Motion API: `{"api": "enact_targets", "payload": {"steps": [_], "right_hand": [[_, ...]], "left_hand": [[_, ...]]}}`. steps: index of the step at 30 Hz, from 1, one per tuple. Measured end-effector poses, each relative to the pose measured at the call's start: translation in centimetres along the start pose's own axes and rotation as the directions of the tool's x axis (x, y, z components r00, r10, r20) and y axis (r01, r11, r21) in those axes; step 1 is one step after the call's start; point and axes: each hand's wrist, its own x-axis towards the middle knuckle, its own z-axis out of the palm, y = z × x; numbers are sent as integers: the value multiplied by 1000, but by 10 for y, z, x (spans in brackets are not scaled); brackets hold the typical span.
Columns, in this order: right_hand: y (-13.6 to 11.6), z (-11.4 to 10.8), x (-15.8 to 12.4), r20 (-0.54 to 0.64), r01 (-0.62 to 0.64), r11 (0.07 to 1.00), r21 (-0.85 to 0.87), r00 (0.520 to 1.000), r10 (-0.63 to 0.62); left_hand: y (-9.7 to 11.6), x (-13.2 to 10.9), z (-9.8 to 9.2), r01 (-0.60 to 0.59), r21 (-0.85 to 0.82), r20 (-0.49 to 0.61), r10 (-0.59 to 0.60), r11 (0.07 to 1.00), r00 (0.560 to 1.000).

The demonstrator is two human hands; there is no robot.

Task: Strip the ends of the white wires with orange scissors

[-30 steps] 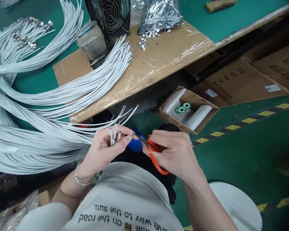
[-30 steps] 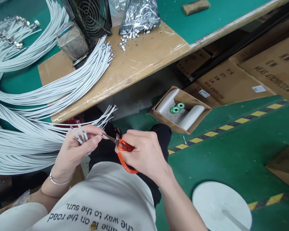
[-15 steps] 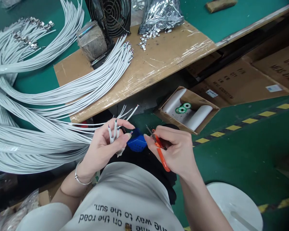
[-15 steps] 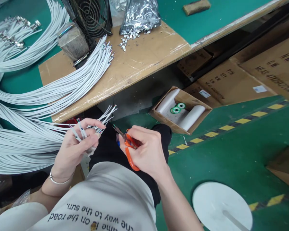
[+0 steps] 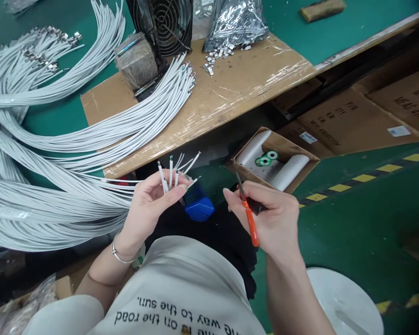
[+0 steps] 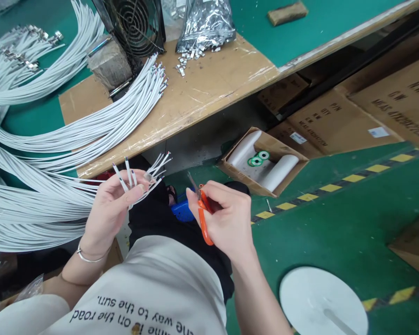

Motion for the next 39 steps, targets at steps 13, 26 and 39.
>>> {"api": "enact_targets", "payload": {"steps": [13, 26, 39], "right_hand": [[-7, 2, -5, -59, -29, 994, 105, 998, 35], [-33, 37, -7, -188, 5, 952, 307, 981, 56], [-17, 25, 6, -61, -191, 853, 486, 966, 251]], "left_hand": [[4, -1, 6, 203, -75, 51, -200, 976, 978], [2, -11, 13, 28, 295, 58, -48, 955, 997], [3, -13, 19, 19, 343, 0, -21, 939, 1000]]}}
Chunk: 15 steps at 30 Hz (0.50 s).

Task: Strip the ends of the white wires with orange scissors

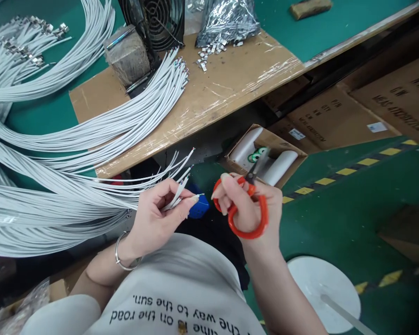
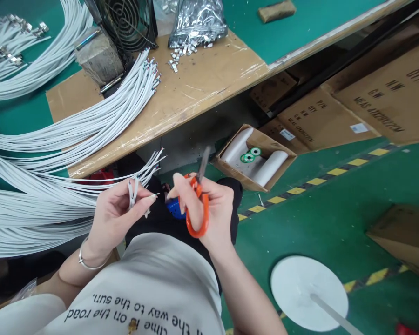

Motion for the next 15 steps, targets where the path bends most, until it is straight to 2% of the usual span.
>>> {"api": "enact_targets", "payload": {"steps": [4, 8, 10, 13, 15], "right_hand": [[-9, 1, -5, 174, 131, 973, -189, 980, -98], [-12, 2, -2, 270, 284, 915, -287, 940, -207], [-12, -2, -1, 263, 339, 881, -330, 929, -259], [-12, -11, 0, 158, 321, 871, -371, 947, -281], [-12, -17, -1, 142, 318, 876, -363, 948, -285]], "left_hand": [[1, -2, 2, -35, 73, -19, 37, 997, 999], [-1, -4, 2, -33, 96, -23, 35, 995, 999], [-2, -4, 3, -7, 87, -16, 8, 996, 1000], [-1, -3, 3, 29, 67, -4, -28, 997, 1000], [0, -2, 3, 32, 59, 3, -32, 998, 999]]}}
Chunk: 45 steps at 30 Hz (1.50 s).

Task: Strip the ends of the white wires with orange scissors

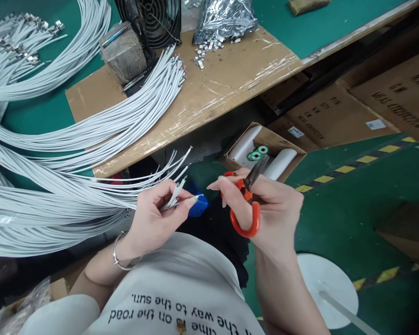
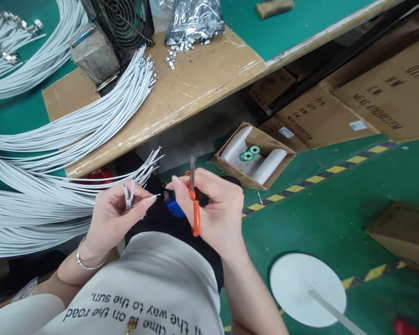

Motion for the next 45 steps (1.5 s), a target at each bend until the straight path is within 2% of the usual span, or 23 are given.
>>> {"api": "enact_targets", "payload": {"steps": [5, 12, 16, 19, 21, 23, 26, 29, 32, 35, 37, 39, 42, 43, 45], "right_hand": [[-1, -7, -2, 149, 81, 996, -42, 986, -74], [6, -14, -3, 239, 310, 945, -105, 930, -279], [9, -19, -3, 279, 350, 913, -212, 916, -287], [9, -24, -2, 157, 282, 923, -263, 956, -247], [8, -26, -2, 28, 210, 953, -217, 978, -209], [9, -26, -3, -38, 148, 981, -125, 987, -154], [10, -17, -6, 24, 67, 998, -3, 997, -67], [9, -1, -8, 77, 43, 996, 82, 996, -50], [6, 11, -7, 37, 102, 991, 92, 994, -105], [4, 18, -7, -13, 194, 981, 19, 981, -194], [5, 20, -9, -54, 209, 978, -25, 976, -210], [9, 21, -9, -152, 153, 988, -12, 977, -153], [16, 17, -7, -325, 19, 992, 126, 945, 23], [17, 14, -5, -328, -16, 987, 162, 942, 69], [17, 6, -3, -214, -59, 986, 156, 973, 92]], "left_hand": [[4, 1, 0, -10, 5, -4, 10, 1000, 1000], [2, 1, 1, 6, -2, 34, -6, 1000, 999], [1, 0, 0, 17, -12, 59, -16, 1000, 998], [1, 1, -4, 22, -40, 59, -20, 999, 998], [1, 1, -6, 37, -52, 62, -34, 998, 997], [2, 2, -8, 45, -52, 66, -41, 998, 997], [2, 2, -9, 35, -51, 73, -31, 998, 997], [1, 2, -9, 12, -40, 87, -9, 999, 996], [0, 1, -10, -3, -23, 98, 5, 1000, 995], [1, 1, -9, 7, -25, 110, -4, 1000, 994], [2, 2, -9, 22, -41, 112, -18, 999, 993], [2, 2, -10, 53, -82, 113, -44, 995, 993], [2, 3, -11, 124, -182, 137, -99, 975, 986], [2, 3, -12, 141, -209, 151, -111, 968, 982], [2, 3, -12, 153, -235, 172, -114, 960, 978]]}}
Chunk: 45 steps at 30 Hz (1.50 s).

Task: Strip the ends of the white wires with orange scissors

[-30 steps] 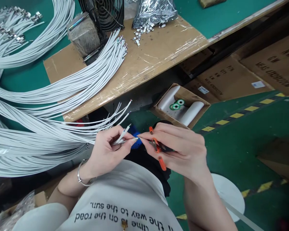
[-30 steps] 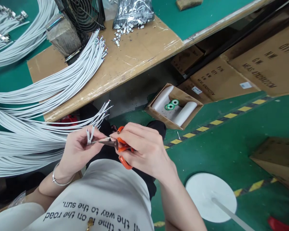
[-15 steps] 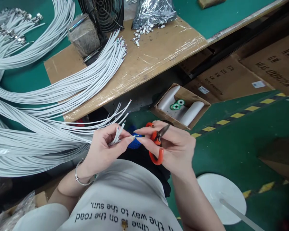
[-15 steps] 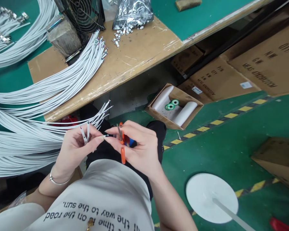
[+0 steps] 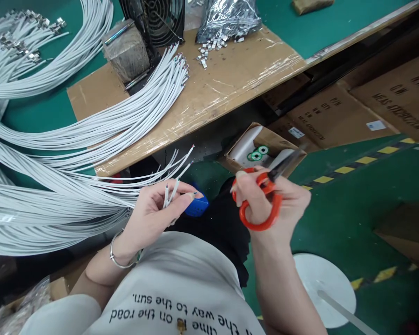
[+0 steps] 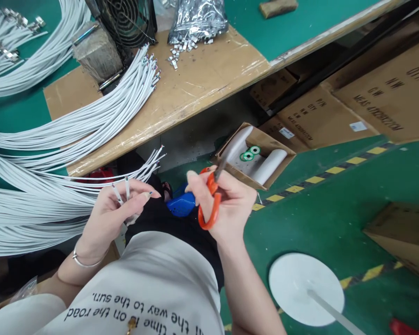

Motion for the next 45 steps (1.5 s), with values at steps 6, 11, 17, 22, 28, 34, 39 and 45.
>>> {"api": "enact_targets", "payload": {"steps": [6, 11, 17, 22, 28, 34, 39, 45], "right_hand": [[-10, -8, -3, 429, 61, 979, -193, 903, 28], [-9, -2, -10, 470, 154, 955, -253, 882, -18], [-9, -3, -9, 481, 235, 934, -270, 873, -81], [-9, -3, -11, 480, 265, 924, -274, 871, -107], [-8, -3, -10, 471, 290, 917, -275, 872, -135], [-3, 8, -20, 384, 329, 892, -309, 902, -199], [8, 15, -15, 123, 138, 978, -159, 985, -119], [19, -19, 12, -230, -118, 991, -55, 968, 103]], "left_hand": [[1, 2, 0, -56, -31, -8, 56, 998, 998], [-4, 3, -2, -78, -44, -19, 77, 996, 997], [-5, 4, -1, -111, -42, -17, 110, 993, 994], [-1, 3, 1, -123, 6, -28, 123, 992, 992], [1, 3, 2, -115, 1, -37, 114, 993, 993], [0, 4, 1, -101, -25, -23, 101, 995, 995], [2, 0, 1, -89, -14, -43, 89, 996, 995], [-3, -4, -5, -17, -17, -56, 16, 1000, 998]]}}
